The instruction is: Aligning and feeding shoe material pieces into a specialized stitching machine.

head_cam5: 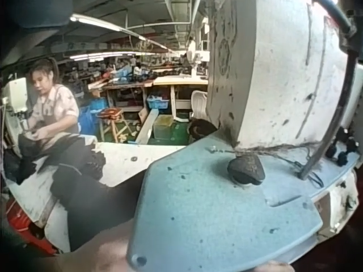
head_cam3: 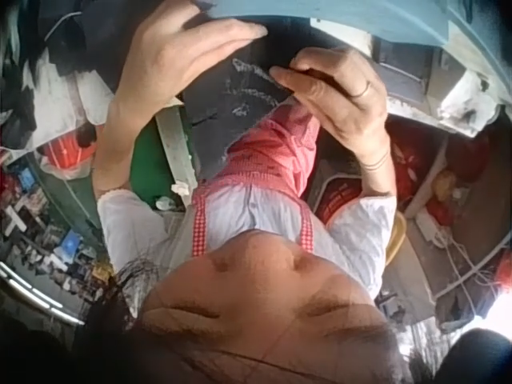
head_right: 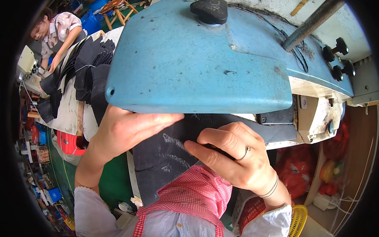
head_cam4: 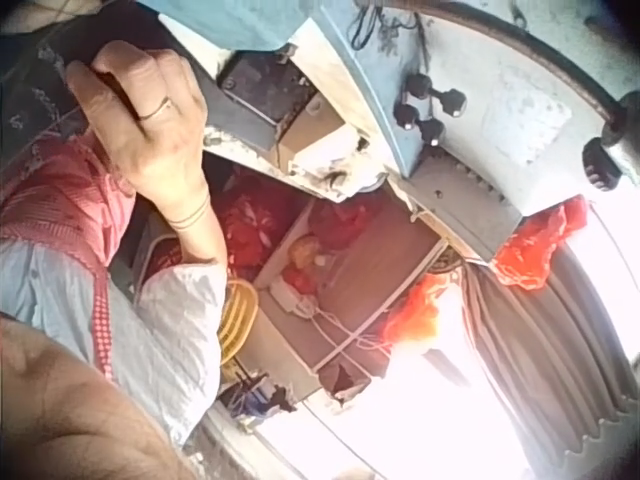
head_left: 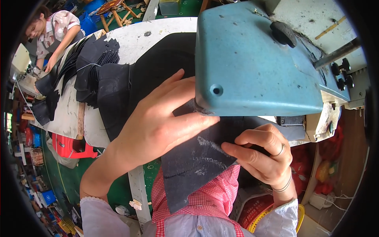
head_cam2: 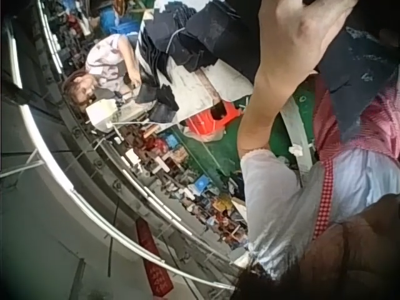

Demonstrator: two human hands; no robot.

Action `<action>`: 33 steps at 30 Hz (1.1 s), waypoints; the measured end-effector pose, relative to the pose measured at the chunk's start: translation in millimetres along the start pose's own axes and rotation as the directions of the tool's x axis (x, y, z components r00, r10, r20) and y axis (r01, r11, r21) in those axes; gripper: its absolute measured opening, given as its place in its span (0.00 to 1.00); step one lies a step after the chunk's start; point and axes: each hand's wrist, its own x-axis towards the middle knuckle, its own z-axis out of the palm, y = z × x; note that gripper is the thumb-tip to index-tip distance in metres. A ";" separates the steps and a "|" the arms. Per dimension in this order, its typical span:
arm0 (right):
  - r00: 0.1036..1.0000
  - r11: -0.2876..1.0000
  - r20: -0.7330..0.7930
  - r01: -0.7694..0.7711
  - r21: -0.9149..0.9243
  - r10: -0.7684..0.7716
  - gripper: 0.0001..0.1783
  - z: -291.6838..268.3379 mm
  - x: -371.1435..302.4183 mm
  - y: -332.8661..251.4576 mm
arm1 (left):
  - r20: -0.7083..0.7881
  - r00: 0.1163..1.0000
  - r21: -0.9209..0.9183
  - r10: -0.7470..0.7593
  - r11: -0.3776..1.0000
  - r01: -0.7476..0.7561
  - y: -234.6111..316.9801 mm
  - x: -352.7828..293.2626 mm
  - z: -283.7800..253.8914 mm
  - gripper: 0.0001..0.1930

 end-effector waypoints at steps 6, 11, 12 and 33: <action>1.000 1.000 -0.013 0.002 -0.025 -0.002 0.19 3.1 7.1 5.6 | 0.022 1.000 0.115 0.004 0.993 -0.007 -8.3 9.1 -7.2 0.12; 0.998 0.996 -0.008 -0.057 -0.067 0.056 0.20 1.0 13.3 3.8 | 0.009 1.000 0.160 -0.023 0.987 0.021 -22.9 1.4 -7.7 0.14; 0.998 0.995 -0.019 -0.065 -0.073 0.064 0.20 1.7 14.6 4.2 | 0.004 1.000 0.170 -0.029 0.985 0.028 -24.1 0.7 -5.5 0.14; 0.996 0.983 -0.016 0.091 0.161 -0.090 0.15 3.1 -23.8 -27.1 | -0.062 0.989 0.354 -0.132 0.924 0.146 -140.6 9.4 -16.1 0.32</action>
